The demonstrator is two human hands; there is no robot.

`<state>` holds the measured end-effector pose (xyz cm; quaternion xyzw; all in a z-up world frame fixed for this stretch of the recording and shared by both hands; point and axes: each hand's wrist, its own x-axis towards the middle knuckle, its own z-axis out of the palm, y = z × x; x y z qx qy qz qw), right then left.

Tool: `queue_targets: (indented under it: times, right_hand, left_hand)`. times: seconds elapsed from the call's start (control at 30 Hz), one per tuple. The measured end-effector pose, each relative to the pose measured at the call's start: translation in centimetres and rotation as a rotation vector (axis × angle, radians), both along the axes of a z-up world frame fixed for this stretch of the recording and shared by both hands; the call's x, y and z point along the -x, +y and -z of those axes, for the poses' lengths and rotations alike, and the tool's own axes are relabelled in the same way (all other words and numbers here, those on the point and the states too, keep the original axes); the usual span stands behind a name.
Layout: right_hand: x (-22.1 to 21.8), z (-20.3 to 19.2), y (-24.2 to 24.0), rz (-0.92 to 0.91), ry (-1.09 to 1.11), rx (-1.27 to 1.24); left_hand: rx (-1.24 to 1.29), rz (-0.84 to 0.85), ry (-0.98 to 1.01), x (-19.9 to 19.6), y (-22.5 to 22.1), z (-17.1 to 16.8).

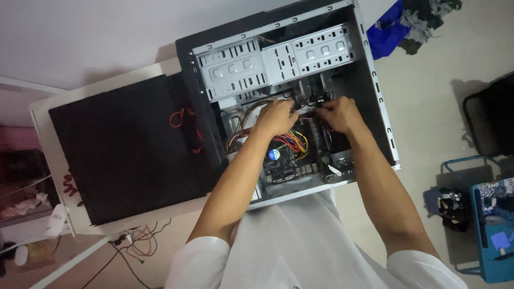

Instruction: Organizing internal cables and securing the side panel of a computer case using a screwdriver.

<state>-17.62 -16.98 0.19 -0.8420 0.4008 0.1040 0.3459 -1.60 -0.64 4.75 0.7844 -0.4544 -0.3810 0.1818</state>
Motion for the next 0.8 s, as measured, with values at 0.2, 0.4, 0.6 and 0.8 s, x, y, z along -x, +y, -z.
queue_targets:
  times: [0.2,0.4,0.6,0.8]
  right_hand:
    - [-1.0,1.3,0.1,-0.046,0.009,0.006]
    - [-2.0,0.1,0.6,-0.048,0.126,0.044]
    - [-2.1,2.5,-0.2,-0.115,0.207,0.131]
    - [-2.6,-0.6,0.8,-0.177,0.153,0.157]
  left_hand:
    - [0.043,0.01,0.037,0.2,-0.4,0.4]
    - [0.03,0.101,0.002,-0.2,-1.2,3.5]
    - [-0.023,0.121,0.031,-0.1,-1.6,4.1]
    - [-0.033,0.112,0.073,0.0,-1.3,5.3]
